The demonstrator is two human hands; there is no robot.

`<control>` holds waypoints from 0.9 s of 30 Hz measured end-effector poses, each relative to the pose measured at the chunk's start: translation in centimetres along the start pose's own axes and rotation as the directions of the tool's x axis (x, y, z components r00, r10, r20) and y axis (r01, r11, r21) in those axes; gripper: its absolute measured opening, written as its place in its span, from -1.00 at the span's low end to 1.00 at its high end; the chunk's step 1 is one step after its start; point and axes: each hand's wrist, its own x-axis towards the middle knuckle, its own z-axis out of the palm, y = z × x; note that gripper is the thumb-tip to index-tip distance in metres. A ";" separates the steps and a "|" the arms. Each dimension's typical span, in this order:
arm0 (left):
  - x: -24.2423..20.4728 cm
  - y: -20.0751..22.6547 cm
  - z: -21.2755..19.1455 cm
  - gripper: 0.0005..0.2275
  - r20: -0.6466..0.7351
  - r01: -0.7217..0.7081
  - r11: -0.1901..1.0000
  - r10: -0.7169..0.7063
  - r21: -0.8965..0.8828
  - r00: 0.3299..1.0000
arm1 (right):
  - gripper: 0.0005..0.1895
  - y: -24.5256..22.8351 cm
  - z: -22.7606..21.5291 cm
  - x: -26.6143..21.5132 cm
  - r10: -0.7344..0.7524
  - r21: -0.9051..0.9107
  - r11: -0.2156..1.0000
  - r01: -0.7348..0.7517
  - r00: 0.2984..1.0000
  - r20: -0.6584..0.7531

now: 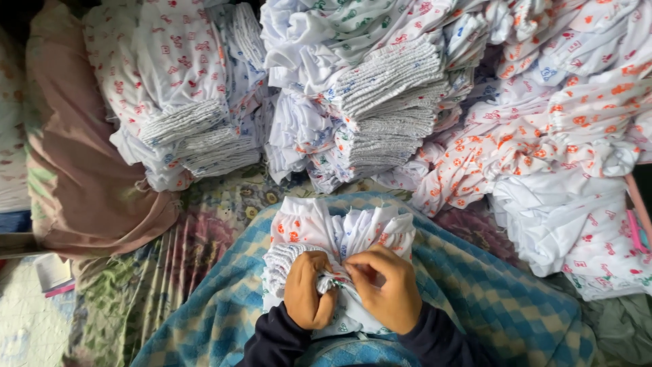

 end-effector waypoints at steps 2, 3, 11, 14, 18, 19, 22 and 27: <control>0.2 -0.2 0.3 -0.83 0.012 0.016 1.000 -0.016 0.009 1.000 | -0.89 -2.2 -0.7 0.0 -0.318 -0.203 0.933 0.297 0.945 -0.077; 0.1 -0.4 0.3 -0.81 0.029 0.022 0.999 -0.023 0.029 0.999 | -0.87 -2.8 -0.8 0.1 -0.401 -0.287 0.884 0.369 0.914 -0.062; 0.2 -0.4 0.7 -0.74 0.070 0.035 0.994 -0.042 0.100 0.997 | -0.94 -2.3 0.0 1.1 -0.446 -0.281 0.864 0.419 0.894 -0.039; 0.4 -0.2 0.7 -0.74 0.077 0.036 0.994 -0.044 0.104 0.996 | -0.95 -1.9 0.0 1.1 -0.457 -0.206 0.875 0.438 0.888 -0.057; 0.4 0.1 0.8 -0.74 0.099 0.059 0.992 -0.070 0.107 0.993 | -0.95 -2.8 -0.9 1.1 -0.487 -0.179 0.865 0.469 0.870 -0.073; 0.5 0.1 0.7 -0.74 0.097 0.052 0.992 -0.063 0.113 0.993 | -0.94 -3.4 -1.3 1.3 -0.513 -0.163 0.854 0.495 0.853 -0.099; 0.4 -0.1 0.5 -0.77 0.071 0.051 0.994 -0.058 0.094 0.996 | -0.95 -1.1 -3.3 0.1 -0.209 0.352 0.878 0.324 0.921 -0.328; 0.3 -0.4 0.6 -0.73 0.072 0.024 0.996 -0.030 0.083 0.997 | -0.98 3.0 -12.2 -0.1 0.142 0.913 0.408 0.010 0.987 -0.074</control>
